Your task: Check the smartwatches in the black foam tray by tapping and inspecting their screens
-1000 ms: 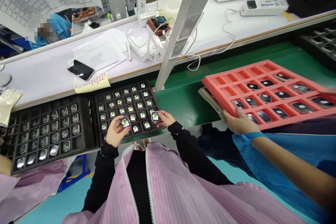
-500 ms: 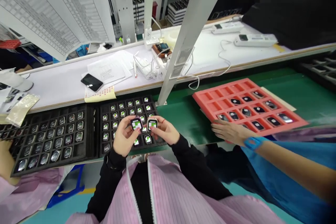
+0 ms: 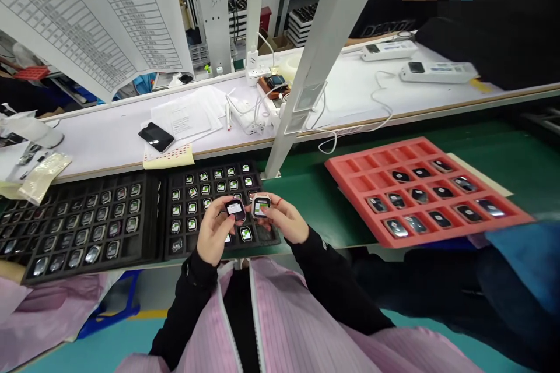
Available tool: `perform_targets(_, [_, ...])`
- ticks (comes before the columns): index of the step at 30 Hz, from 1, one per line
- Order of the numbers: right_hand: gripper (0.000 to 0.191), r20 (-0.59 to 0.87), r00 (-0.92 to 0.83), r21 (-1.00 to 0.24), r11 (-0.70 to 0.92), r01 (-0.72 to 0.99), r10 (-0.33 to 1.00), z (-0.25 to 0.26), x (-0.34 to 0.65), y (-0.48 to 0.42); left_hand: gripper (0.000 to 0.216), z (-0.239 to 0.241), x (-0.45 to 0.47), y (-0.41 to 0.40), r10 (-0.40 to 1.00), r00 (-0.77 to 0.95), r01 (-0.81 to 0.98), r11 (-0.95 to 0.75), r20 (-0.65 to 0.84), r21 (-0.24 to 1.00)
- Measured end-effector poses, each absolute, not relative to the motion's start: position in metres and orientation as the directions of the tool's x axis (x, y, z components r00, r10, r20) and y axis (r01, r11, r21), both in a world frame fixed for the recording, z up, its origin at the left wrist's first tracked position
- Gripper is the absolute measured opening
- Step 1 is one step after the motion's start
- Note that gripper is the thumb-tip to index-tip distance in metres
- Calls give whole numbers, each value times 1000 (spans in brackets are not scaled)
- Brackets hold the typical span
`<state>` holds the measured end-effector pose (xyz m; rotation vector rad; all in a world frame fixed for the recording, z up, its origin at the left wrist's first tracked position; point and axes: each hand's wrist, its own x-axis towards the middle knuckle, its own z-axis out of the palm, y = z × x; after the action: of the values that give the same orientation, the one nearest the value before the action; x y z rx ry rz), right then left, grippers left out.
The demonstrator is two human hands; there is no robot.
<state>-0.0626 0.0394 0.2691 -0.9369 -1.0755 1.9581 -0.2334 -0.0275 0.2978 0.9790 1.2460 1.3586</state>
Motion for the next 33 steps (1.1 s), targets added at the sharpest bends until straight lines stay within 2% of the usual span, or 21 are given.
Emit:
perform_targets(7, [54,-213,-412,-913,-330,-238,886,272,-59,32,34,301,-233,-18,994,-68,-143,75,-85,987])
perform_targets(14, [54,-313,-325,-862,-411,-298,892,275,-73,27,32,308,-250,-15,996,7,-120,89,-89,989])
perform_targets(21, [49,-286,-304,-867,-380,-322,909,279,-97,21,32,310,-269,-18,994,10,-116,110,-110,987])
perform_targets(33, [51,-294,-303,-902,-368,-227,907,286,-123,13,36,300,-289,-30,992,-25,-170,120,-126,978])
